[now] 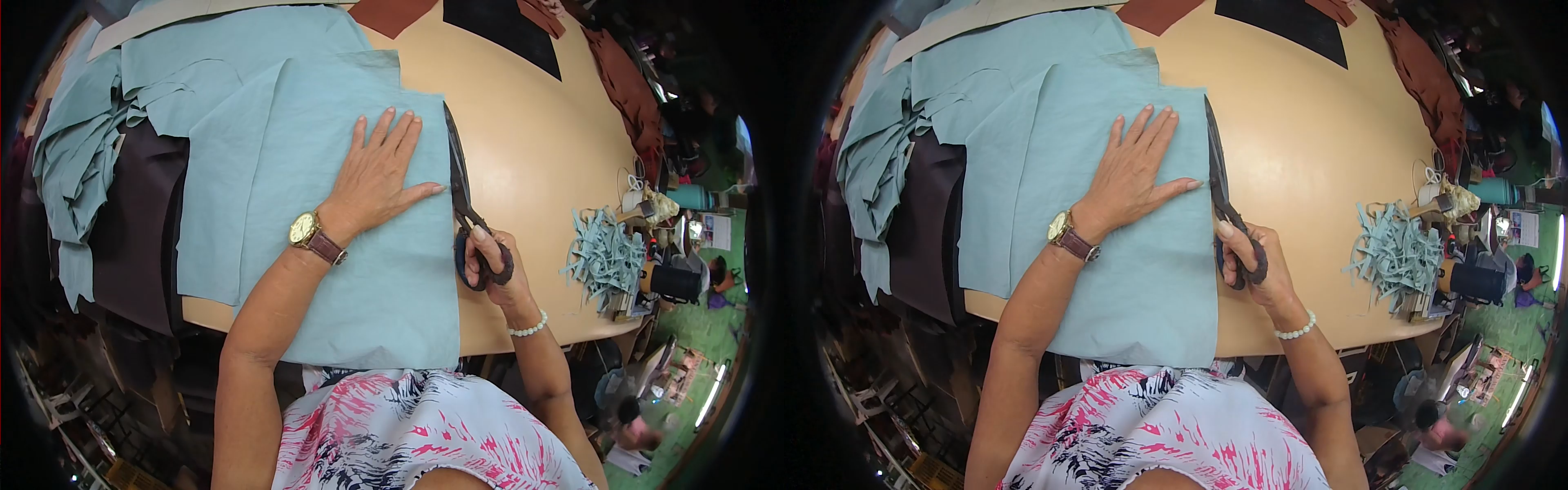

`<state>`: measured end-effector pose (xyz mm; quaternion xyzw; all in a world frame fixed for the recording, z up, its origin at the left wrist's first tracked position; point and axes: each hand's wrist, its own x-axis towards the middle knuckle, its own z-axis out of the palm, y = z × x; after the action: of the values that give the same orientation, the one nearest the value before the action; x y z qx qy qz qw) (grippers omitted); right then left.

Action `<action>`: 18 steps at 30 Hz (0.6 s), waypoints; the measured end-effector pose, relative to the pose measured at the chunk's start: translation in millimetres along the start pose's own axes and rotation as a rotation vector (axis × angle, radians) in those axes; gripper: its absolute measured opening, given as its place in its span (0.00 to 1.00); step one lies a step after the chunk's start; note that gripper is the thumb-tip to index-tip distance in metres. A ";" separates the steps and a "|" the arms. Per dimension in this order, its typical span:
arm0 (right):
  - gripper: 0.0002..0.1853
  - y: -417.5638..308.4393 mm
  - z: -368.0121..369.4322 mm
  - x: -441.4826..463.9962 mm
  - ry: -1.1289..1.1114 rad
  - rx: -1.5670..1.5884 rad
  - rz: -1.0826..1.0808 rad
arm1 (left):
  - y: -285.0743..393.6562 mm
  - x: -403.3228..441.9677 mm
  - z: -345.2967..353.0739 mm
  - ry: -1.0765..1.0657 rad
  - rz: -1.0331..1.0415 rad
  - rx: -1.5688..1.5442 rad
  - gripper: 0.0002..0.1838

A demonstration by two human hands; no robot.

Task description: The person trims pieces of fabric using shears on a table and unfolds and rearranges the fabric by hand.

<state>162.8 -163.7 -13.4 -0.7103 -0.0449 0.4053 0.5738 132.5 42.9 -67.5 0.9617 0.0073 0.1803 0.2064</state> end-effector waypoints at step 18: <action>0.19 -0.9 0.7 -1.3 0.029 0.076 0.023 | 0.9 1.7 -2.2 -0.023 0.000 0.013 0.45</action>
<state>161.8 -163.5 -12.0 -0.6942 -0.0129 0.4027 0.5964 133.3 43.1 -64.6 0.9650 0.0061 0.1693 0.2002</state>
